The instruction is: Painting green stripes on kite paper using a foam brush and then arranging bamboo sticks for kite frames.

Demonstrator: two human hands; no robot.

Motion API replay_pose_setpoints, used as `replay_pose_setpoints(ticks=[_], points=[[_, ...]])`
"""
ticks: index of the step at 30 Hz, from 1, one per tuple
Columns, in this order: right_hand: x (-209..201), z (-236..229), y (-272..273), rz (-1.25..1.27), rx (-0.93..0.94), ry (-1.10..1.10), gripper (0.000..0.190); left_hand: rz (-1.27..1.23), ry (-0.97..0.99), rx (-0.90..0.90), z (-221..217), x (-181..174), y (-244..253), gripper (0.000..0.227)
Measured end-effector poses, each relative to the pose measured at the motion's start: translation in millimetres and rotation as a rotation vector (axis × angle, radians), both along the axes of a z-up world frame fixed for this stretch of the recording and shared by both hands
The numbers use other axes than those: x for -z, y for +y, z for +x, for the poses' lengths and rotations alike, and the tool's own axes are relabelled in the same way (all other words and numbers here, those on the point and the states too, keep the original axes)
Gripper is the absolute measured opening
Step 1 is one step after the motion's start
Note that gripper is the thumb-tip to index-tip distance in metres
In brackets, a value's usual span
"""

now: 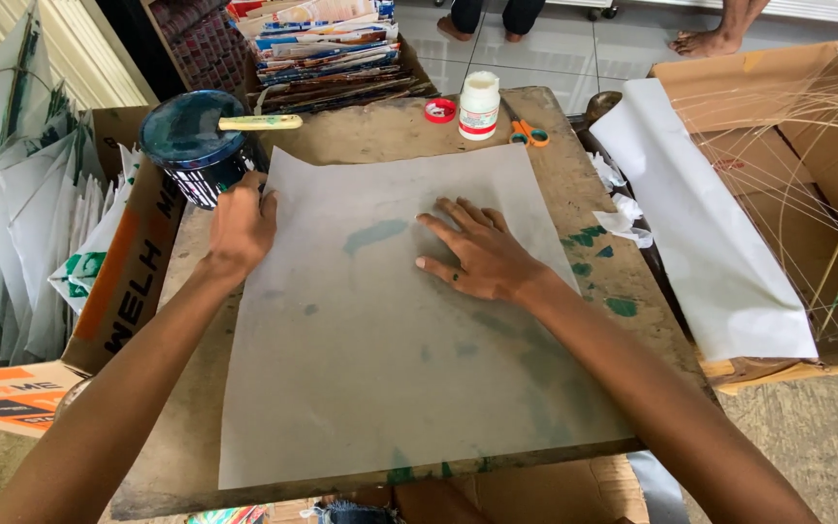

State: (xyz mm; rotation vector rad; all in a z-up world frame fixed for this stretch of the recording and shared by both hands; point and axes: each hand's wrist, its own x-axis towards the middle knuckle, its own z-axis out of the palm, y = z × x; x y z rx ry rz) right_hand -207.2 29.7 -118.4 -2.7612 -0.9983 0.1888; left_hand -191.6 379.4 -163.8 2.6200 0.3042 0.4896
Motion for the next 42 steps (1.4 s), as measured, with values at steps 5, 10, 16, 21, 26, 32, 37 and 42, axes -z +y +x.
replay_pose_setpoints(ticks=[5, 10, 16, 21, 26, 32, 37, 42], points=[[-1.5, -4.1, -0.1, 0.012, -0.013, 0.003, 0.068, -0.013, 0.011, 0.0, -4.2, -0.4, 1.0, 0.031], [-2.6, -4.9, 0.8, -0.018, -0.02, -0.002, 0.069, -0.032, 0.07, -0.048, -12.0, -3.8, -1.0, 0.035], [-1.4, -4.7, 5.1, -0.02, -0.015, -0.008, 0.067, -0.017, 0.089, -0.061, -8.1, -2.0, 6.9, 0.035], [0.3, -4.7, 9.3, -0.024, -0.016, -0.015, 0.068, 0.014, 0.104, -0.078, -8.9, -1.2, 13.0, 0.037], [1.7, -4.5, 12.7, -0.001, -0.026, -0.013, 0.068, 0.032, 0.123, -0.086, -10.1, -3.6, 13.2, 0.037], [6.9, -1.8, 10.0, 0.004, -0.032, -0.027, 0.067, 0.197, 0.107, -0.131, -12.0, 0.2, 1.0, 0.041], [8.0, -1.3, 9.3, 0.028, -0.05, -0.037, 0.067, 0.596, 0.028, -0.169, -31.1, -6.2, -40.5, 0.051], [-2.5, -5.1, 9.3, 0.047, -0.032, -0.017, 0.066, 0.386, -0.049, 0.395, -35.1, -12.3, -86.3, 0.055]])
